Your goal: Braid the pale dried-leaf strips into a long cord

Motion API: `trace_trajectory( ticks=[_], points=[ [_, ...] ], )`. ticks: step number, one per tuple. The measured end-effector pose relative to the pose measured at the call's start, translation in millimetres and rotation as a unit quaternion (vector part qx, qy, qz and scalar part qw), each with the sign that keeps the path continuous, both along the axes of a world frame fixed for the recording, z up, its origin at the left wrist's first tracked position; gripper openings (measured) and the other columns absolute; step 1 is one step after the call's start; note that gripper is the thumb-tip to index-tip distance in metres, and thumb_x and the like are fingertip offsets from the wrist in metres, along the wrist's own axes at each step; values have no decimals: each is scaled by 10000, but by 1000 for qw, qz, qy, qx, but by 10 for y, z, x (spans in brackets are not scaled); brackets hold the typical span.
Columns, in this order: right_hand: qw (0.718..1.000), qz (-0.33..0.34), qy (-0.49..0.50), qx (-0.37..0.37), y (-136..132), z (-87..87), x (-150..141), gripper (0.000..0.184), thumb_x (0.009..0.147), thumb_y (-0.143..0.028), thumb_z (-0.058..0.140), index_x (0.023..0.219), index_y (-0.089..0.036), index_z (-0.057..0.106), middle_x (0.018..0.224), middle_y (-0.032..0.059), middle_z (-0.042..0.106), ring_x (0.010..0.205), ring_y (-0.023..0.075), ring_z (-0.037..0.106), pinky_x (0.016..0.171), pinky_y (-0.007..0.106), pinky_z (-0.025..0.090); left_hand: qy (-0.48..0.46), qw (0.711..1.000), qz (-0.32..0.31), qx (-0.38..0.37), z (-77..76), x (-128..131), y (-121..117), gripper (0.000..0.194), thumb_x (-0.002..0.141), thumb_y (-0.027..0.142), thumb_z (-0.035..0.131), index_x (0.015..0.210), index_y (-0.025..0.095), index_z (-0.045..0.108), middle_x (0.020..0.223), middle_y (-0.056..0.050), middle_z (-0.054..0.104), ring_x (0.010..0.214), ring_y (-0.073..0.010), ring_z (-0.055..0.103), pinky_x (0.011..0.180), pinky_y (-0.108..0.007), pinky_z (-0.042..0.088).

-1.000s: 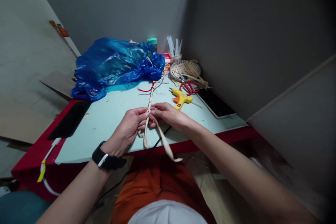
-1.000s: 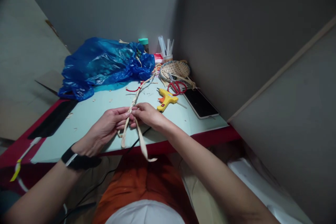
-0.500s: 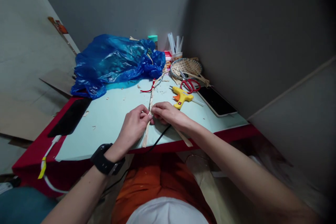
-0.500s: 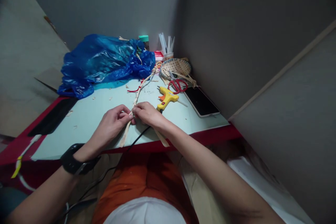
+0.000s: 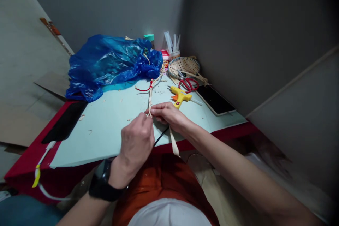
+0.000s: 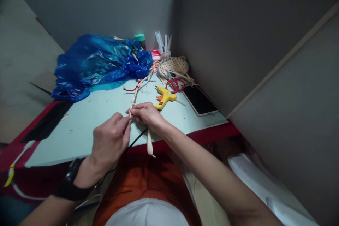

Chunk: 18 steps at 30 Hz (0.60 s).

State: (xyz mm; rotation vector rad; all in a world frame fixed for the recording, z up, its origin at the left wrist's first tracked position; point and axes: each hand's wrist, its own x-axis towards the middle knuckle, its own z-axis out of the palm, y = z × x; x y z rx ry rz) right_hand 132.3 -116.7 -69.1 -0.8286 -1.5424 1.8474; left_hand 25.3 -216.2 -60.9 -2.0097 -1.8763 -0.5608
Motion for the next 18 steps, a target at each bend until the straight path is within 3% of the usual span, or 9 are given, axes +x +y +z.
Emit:
trace_trajectory(
  ticks=[2,4,8,11,13,15,17,18],
  points=[
    [1000,9,12,-19,-12,25,29,142,763,-221,586,795,-99,651,501,-51,437,448,55,308,450,209,180,61,998,-33,2,-81,73,-39,281,896,115,421,955,106,696,862,-112,677,777,-220,627,650,-309,416],
    [999,17,27,-30,-22,38,53,149,776,-214,581,825,-91,648,517,-47,449,452,53,314,454,207,187,49,997,-63,7,-108,77,-43,266,897,127,440,967,99,695,931,-126,687,837,-227,629,686,-313,432],
    [998,28,44,-27,-23,41,68,126,801,-205,562,810,-100,631,569,-34,486,444,44,252,447,214,146,-148,988,-45,13,11,-67,63,280,905,287,503,739,177,700,732,-62,641,775,-218,586,703,-328,428],
    [998,39,44,9,-20,44,65,165,833,-220,527,738,-111,605,544,-43,432,452,55,199,449,231,103,-303,953,-17,1,105,-192,216,224,891,281,501,741,182,633,799,-50,613,805,-201,570,749,-332,427],
    [998,36,40,25,-26,48,70,185,848,-228,511,720,-118,587,536,-51,394,459,61,196,451,234,103,-446,893,-28,-55,121,-246,315,103,832,289,587,823,188,568,850,-30,590,792,-175,565,714,-302,432],
    [998,34,33,36,-37,58,83,190,858,-232,498,711,-128,560,538,-56,371,464,64,205,452,230,118,-579,796,-71,-162,111,-275,389,149,797,294,617,852,193,522,798,-7,562,681,-138,543,616,-264,421],
    [998,37,20,47,-49,81,102,185,869,-231,476,711,-144,516,548,-59,362,469,66,221,454,221,137,-639,718,-108,-256,95,-285,436,143,790,285,599,835,186,505,710,11,528,522,-93,454,485,-224,348],
    [998,40,11,53,-52,97,112,175,875,-226,463,720,-152,495,556,-61,359,472,67,230,456,215,147,-646,701,-115,-281,88,-286,451,134,784,275,588,818,180,498,676,19,507,465,-72,389,436,-207,289]
  ],
)
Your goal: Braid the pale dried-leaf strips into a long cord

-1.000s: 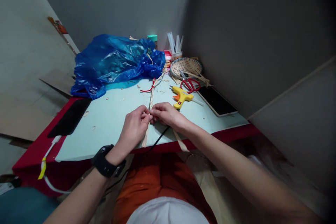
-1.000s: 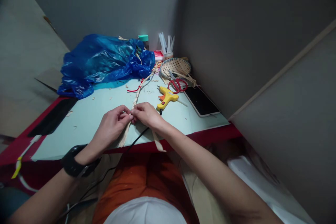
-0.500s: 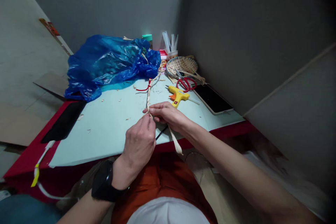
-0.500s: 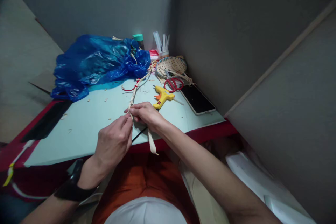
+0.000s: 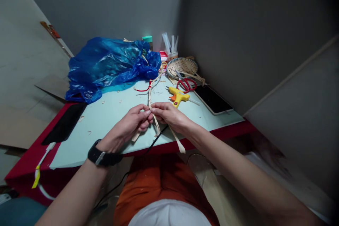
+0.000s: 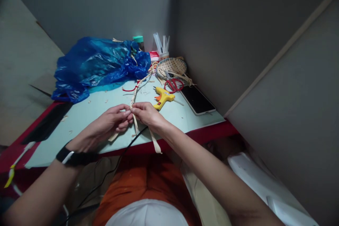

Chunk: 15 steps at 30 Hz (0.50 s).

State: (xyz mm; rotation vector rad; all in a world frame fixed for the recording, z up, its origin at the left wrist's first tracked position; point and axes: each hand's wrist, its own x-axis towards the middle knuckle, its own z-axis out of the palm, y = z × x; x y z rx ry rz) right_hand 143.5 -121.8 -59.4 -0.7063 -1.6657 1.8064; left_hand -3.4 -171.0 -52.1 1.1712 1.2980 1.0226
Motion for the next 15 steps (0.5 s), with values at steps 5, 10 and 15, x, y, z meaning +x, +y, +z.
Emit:
trace_trajectory(
  ticks=[5,10,15],
  points=[
    [995,25,-80,47,28,92,24,137,875,-162,416,750,-162,472,561,-66,332,481,72,273,464,200,217,-11,1000,2,-18,-33,-1,7,131,790,261,563,749,171,477,611,37,458,410,-34,280,387,-182,166],
    [972,18,-184,142,73,101,17,97,855,-128,444,928,-151,503,602,-46,465,522,95,371,517,211,297,36,999,33,5,-80,-10,-53,150,826,284,562,753,153,554,497,45,465,397,-45,306,390,-186,179],
    [930,26,-274,245,91,143,25,275,803,-98,498,1077,-122,488,647,-12,573,568,129,468,577,232,341,80,995,49,21,-100,-14,-58,180,790,229,590,634,144,559,459,44,460,416,-50,326,420,-191,207]
  ],
)
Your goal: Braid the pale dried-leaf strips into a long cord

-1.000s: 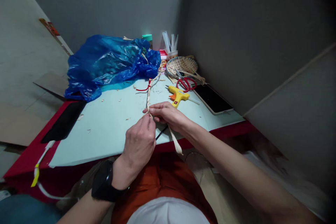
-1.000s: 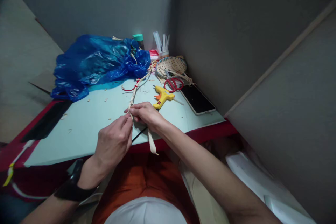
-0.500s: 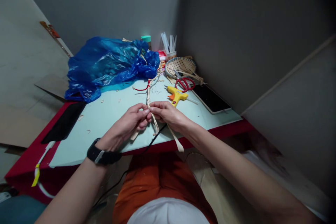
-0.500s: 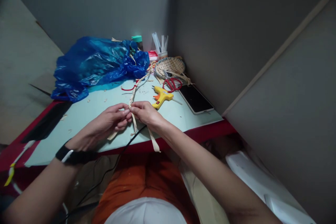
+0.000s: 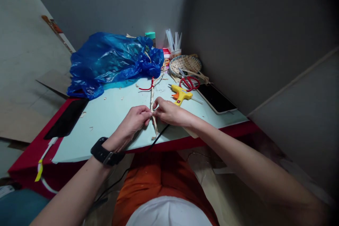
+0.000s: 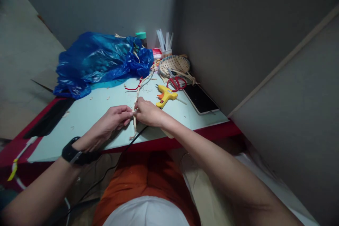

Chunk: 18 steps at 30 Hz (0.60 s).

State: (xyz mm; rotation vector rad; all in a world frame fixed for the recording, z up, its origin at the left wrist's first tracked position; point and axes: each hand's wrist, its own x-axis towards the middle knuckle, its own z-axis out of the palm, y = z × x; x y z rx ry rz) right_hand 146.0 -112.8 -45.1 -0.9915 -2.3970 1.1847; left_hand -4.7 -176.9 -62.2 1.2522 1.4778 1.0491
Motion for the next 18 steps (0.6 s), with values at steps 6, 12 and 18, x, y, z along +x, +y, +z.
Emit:
trace_trajectory(
  ticks=[6,12,18],
  points=[
    [994,27,-74,80,57,73,-9,184,760,-97,513,932,-136,564,709,55,658,643,154,554,561,229,336,2,1000,7,20,2,31,38,104,750,176,587,651,142,588,530,4,571,517,-84,470,517,-203,318],
    [988,23,-103,111,74,87,45,147,857,-224,488,823,-154,613,632,29,646,558,114,545,567,227,324,-20,1000,11,13,3,46,7,116,772,213,576,678,145,576,522,11,574,450,-65,386,458,-203,242],
    [979,-31,-104,172,19,87,44,233,837,-272,502,685,-148,627,677,81,643,641,157,525,554,274,265,-23,998,48,29,-27,122,-6,98,717,204,614,638,153,588,530,0,608,425,-75,412,440,-211,267]
  ],
)
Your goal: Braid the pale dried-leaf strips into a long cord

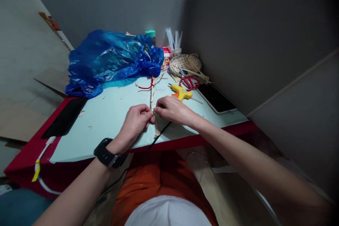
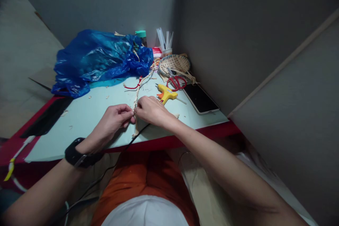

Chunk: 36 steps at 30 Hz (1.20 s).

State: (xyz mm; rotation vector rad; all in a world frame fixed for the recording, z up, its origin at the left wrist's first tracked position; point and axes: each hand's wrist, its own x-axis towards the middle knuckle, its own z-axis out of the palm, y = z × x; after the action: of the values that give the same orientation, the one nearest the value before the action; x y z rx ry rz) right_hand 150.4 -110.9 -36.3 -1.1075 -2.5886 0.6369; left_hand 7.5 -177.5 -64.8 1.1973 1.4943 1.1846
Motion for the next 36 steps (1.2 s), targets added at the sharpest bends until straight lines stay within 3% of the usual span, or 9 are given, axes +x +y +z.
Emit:
trace_trajectory(
  ticks=[5,11,15,18,22,24,28,32,36],
  points=[
    [998,-43,6,35,-214,-18,-44,262,874,-249,431,772,-143,648,735,115,672,678,198,584,580,292,312,-61,997,40,1,-22,90,-16,84,664,196,634,607,144,600,507,22,562,482,-84,487,498,-201,342],
    [987,-86,-76,109,-540,-26,-143,253,878,-145,394,1025,-115,597,814,179,690,746,295,665,616,335,388,-140,989,19,-40,36,25,-76,149,690,262,679,654,140,602,474,81,396,383,-21,222,393,-197,119],
    [989,-52,-85,107,-629,37,-107,243,862,-142,425,1024,-110,604,811,173,693,717,279,661,606,329,383,-160,986,9,-54,60,-62,-77,184,652,261,745,747,124,666,528,59,459,395,-14,236,390,-195,117],
    [993,-45,-51,96,-566,116,20,258,917,-268,421,912,-151,651,798,142,698,685,244,639,595,313,350,-163,985,15,-60,77,-78,-52,196,625,235,768,759,115,690,552,36,521,400,-16,293,388,-185,159],
    [989,-95,65,90,-364,137,131,247,923,-301,439,898,-164,643,834,101,684,747,206,607,636,287,335,-146,987,34,-52,103,-40,-28,143,637,221,759,726,124,703,648,-16,638,507,-55,487,452,-173,302],
    [991,-61,105,49,-265,87,109,245,926,-294,431,920,-150,629,835,91,668,760,185,581,652,272,333,-124,990,42,-44,106,-29,-26,135,645,221,752,741,130,724,708,-37,681,590,-82,546,503,-180,347],
    [993,16,107,-54,-139,-50,-7,304,937,-281,394,780,-147,617,693,46,600,669,141,505,610,248,301,-70,996,58,-10,92,-53,-33,143,638,235,762,752,149,754,707,-33,701,606,-102,534,525,-207,349],
    [991,20,125,-49,-99,-149,-56,302,929,-273,398,727,-156,589,671,11,538,666,123,461,611,240,283,-23,998,59,19,75,-84,-52,153,650,276,766,748,159,765,671,-32,699,636,-142,550,555,-236,378],
    [985,8,166,-53,-121,-233,-44,310,911,-277,419,658,-158,551,603,-22,453,611,104,402,584,236,259,11,998,47,32,63,-65,-92,176,669,288,757,795,166,775,773,-50,734,758,-184,600,652,-254,433]
  ],
)
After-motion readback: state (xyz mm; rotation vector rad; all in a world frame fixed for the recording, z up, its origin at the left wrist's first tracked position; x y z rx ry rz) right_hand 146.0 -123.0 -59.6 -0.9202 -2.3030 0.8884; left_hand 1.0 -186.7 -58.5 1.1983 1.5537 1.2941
